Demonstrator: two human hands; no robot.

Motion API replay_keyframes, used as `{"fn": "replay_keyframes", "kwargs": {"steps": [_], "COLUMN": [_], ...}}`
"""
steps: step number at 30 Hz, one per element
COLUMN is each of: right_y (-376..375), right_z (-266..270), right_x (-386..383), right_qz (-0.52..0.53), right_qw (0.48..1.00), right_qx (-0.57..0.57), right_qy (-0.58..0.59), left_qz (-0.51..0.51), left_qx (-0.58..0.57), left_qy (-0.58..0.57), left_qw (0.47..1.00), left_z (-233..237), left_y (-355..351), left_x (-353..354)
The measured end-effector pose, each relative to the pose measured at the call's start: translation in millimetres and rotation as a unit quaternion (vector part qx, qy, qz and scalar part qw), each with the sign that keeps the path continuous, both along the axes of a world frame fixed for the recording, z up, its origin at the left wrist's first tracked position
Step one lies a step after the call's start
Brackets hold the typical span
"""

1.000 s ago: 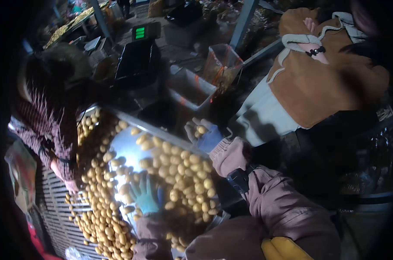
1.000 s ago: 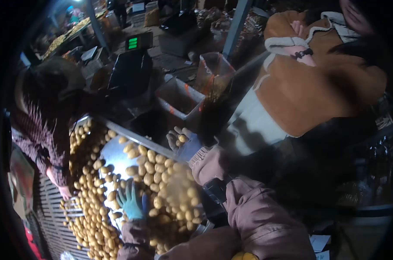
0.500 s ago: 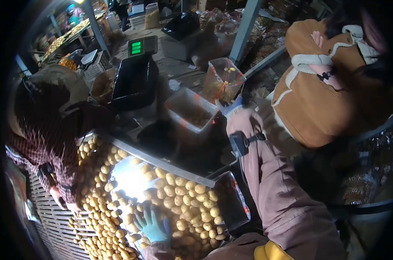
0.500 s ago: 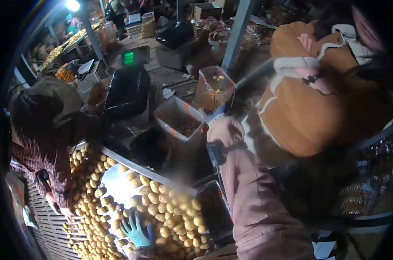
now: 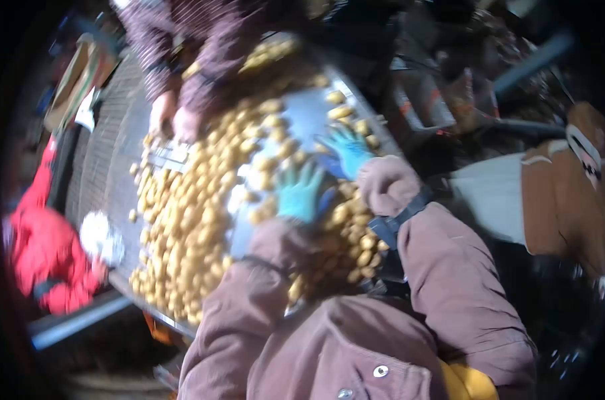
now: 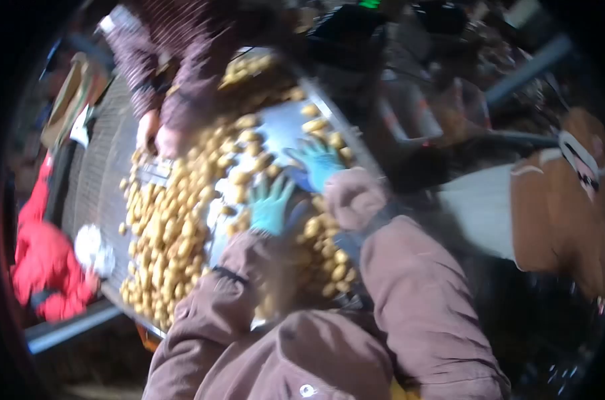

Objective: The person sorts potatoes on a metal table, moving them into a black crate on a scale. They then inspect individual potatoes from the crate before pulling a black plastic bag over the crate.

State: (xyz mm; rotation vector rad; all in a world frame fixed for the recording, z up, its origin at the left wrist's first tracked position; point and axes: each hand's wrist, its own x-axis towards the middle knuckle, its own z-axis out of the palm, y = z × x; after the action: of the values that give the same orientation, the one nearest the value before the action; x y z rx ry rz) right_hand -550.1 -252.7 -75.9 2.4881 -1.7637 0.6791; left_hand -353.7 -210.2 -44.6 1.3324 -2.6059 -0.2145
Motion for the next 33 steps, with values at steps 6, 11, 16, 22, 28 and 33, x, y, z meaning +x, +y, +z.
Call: {"fn": "replay_keyframes", "kwargs": {"steps": [6,11,16,22,28,33], "right_y": [86.2,139.6,200.7,212.2,154.2,174.8], "right_z": [20.7,17.5,40.4,70.9,52.3,57.1], "right_x": [15.0,-4.8,-23.9,8.4,112.0,79.9], "right_qz": [-0.002,0.039,0.063,0.05,0.164,0.14], "right_qw": [0.991,0.983,0.963,0.981,0.973,0.957], "right_qx": [0.125,0.152,0.215,0.178,0.156,0.229], "right_qy": [0.037,0.099,0.149,0.059,0.054,0.111], "left_qz": [-0.049,-0.118,-0.018,0.055,0.029,0.023], "left_qx": [0.073,0.111,0.15,0.124,0.068,0.03], "left_qy": [0.044,0.029,0.019,-0.078,-0.143,-0.122], "left_qw": [0.995,0.986,0.988,0.988,0.987,0.992], "left_z": [16.2,32.1,65.9,48.9,29.6,20.4], "left_y": [76.3,118.2,161.9,214.7,192.4,175.6], "left_x": [43.3,82.2,172.7,235.3,200.3,170.1]}}
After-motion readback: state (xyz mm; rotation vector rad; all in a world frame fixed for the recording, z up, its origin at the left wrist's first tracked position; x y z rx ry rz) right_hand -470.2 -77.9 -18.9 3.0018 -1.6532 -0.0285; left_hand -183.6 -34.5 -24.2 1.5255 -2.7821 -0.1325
